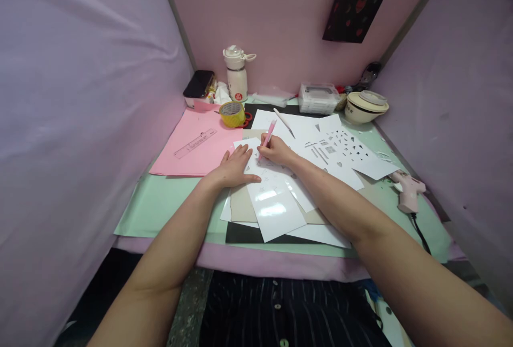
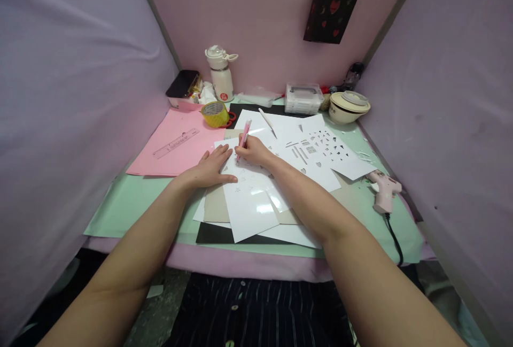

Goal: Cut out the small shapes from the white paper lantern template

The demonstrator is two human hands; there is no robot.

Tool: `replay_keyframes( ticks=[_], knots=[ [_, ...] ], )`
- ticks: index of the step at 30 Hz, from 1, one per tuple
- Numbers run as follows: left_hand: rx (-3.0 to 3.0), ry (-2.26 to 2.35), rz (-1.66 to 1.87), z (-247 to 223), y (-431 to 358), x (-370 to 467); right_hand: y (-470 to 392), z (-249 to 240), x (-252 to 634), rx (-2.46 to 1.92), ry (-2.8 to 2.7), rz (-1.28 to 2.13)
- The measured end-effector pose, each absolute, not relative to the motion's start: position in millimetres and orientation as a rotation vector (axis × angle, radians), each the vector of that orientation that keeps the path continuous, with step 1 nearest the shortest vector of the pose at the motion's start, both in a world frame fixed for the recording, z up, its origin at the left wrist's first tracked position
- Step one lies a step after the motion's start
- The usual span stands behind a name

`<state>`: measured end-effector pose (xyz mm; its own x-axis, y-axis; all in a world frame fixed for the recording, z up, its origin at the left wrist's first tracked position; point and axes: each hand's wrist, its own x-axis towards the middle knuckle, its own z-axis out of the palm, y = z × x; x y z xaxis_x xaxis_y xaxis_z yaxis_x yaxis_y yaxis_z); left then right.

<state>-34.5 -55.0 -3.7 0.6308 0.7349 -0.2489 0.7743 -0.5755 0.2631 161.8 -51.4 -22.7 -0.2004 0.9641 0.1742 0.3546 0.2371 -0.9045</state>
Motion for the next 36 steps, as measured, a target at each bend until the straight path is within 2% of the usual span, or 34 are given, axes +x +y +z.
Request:
replay_keyframes(
  ticks=[19,27,31,33,36],
  knots=[
    [2.491,1.222,-0.139,0.8,-59.8,-34.7,-49.6,-28.0,162.4,-1.202,-1.674,0.975],
    [2.530,1.190,-0.146,-0.7,-63.9,-40.6,-66.6,-2.1,164.9,-1.076,-1.345,1.021],
    [2.563,1.175,-0.157,-0.1,-68.3,-41.1,-83.1,6.8,158.5,-1.199,-1.195,1.135],
    [2.578,1.173,-0.142,-1.2,-69.9,-41.4,-93.3,3.0,152.7,-1.329,-1.187,1.087],
    [2.584,1.182,-0.098,-3.1,-71.1,-41.9,-105.5,-7.2,143.6,-1.491,-1.270,0.810]
  ],
)
